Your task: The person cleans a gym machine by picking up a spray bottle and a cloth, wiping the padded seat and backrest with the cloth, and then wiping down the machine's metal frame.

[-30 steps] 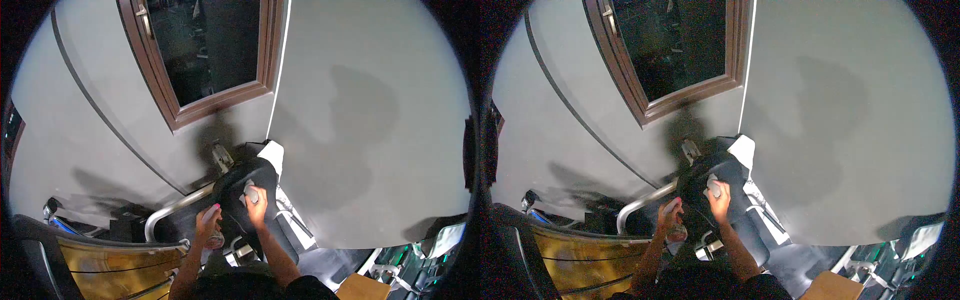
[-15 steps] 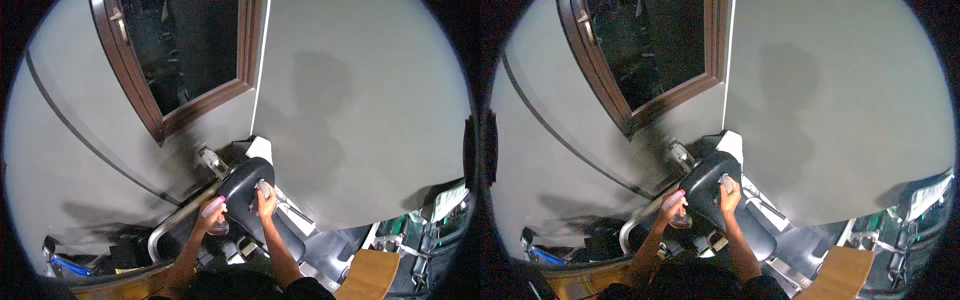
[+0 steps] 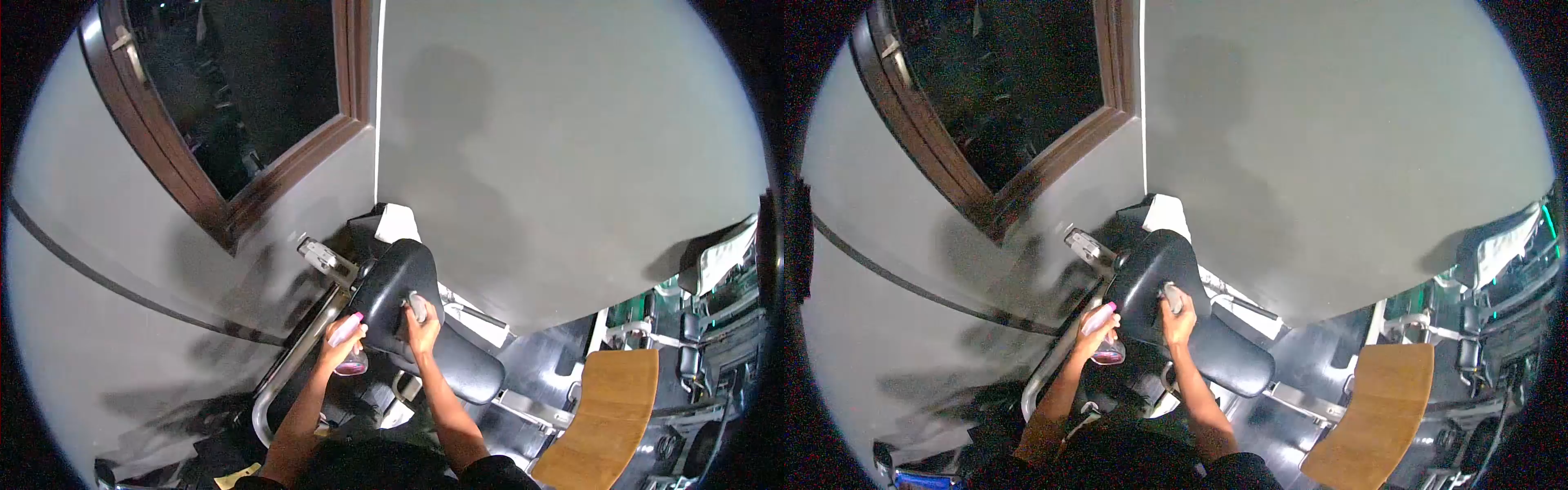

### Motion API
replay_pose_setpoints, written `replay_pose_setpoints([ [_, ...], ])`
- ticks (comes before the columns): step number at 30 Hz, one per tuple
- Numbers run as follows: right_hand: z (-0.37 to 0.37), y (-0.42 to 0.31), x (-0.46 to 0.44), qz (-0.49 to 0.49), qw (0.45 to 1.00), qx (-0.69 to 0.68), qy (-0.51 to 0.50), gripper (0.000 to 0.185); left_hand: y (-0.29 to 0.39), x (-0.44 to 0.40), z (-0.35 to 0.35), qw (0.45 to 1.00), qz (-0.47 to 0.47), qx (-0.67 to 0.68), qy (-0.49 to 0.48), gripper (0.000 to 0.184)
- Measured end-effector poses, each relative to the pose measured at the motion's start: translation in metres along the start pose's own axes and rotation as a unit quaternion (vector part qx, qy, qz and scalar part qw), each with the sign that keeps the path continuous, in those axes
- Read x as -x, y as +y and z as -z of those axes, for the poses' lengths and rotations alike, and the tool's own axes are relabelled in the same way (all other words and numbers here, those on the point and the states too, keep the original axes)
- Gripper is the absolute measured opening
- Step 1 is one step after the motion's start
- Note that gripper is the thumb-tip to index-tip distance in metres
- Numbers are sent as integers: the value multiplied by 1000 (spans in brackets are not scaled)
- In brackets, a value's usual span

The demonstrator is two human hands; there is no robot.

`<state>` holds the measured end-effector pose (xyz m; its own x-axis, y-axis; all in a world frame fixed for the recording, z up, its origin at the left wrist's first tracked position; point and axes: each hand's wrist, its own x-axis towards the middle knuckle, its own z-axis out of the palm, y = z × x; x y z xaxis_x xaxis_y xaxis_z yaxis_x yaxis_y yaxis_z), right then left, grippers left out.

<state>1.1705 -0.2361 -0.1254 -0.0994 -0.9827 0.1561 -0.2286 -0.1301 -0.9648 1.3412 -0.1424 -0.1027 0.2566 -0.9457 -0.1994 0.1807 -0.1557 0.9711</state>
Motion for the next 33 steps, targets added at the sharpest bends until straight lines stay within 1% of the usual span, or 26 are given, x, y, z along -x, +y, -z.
replay_pose_setpoints([
  [1, -3, -5, 2, 44, 999, 2, -3, 27, -2, -1, 1, 1000, 3, -2, -6, 16],
  [2, -2, -10, 7, 25, 999, 21, -27, 28, -5, -3, 2, 1000, 6, 14, -1, 16],
  [5, 3, -9, 29, 8, 998, 50, -39, 28, -9, -6, 7, 1000, 20, 23, -3, 15],
  [7, 6, 20, 43, 5, 999, 46, -28, 30, -6, -6, 6, 999, 30, 31, -4, 17],
  [9, 10, 36, 45, -90, 995, 32, -35, 29, -1, -6, 9, 999, 26, 34, -5, 20],
  [10, 13, 40, 38, -104, 991, 64, -50, 30, -2, -7, 12, 999, 35, 25, -23, 21],
  [11, 15, 44, 32, -77, 991, 96, -56, 31, -3, -9, 14, 998, 44, 16, -41, 22],
  [13, 15, 34, 20, -111, 986, 101, -71, 31, -1, -13, 17, 996, 56, 26, -56, 22],
  [14, 14, 28, 19, -112, 986, 102, -69, 31, 4, -13, 17, 996, 60, 16, -59, 21],
  [16, 8, 13, 23, -64, 996, 55, -44, 32, 5, -14, 16, 997, 51, 1, -65, 20],
  [17, 4, 5, 27, -11, 997, 61, -39, 31, 3, -14, 17, 996, 53, 2, -66, 20],
  [20, -2, -24, 50, 16, 997, 60, -52, 30, 2, -14, 17, 997, 45, -2, -60, 19],
  [23, -1, -1, 70, -7, 997, 52, -48, 29, 0, -14, 17, 998, 45, 3, -50, 18],
  [25, 6, 23, 76, -61, 995, 65, -54, 28, 5, -14, 17, 997, 26, 6, -71, 16],
  [26, 10, 33, 72, -106, 989, 65, -79, 33, 6, -14, 17, 997, 26, 7, -71, 16],
  [27, 9, 34, 68, -104, 989, 67, -78, 33, 5, -14, 17, 997, 24, 16, -71, 16],
  [29, 7, 35, 60, -77, 987, 130, -59, 33, 4, -13, 16, 997, 23, 26, -73, 16],
  [30, 4, 24, 57, -59, 989, 131, -36, 31, 3, -13, 17, 997, 16, 16, -78, 16],
  [31, 1, 12, 53, -59, 989, 132, -35, 31, 2, -14, 18, 996, 9, 5, -83, 15],
  [33, -4, -13, 52, 6, 994, 108, -26, 27, 0, -12, 18, 997, 14, 16, -79, 16],
])
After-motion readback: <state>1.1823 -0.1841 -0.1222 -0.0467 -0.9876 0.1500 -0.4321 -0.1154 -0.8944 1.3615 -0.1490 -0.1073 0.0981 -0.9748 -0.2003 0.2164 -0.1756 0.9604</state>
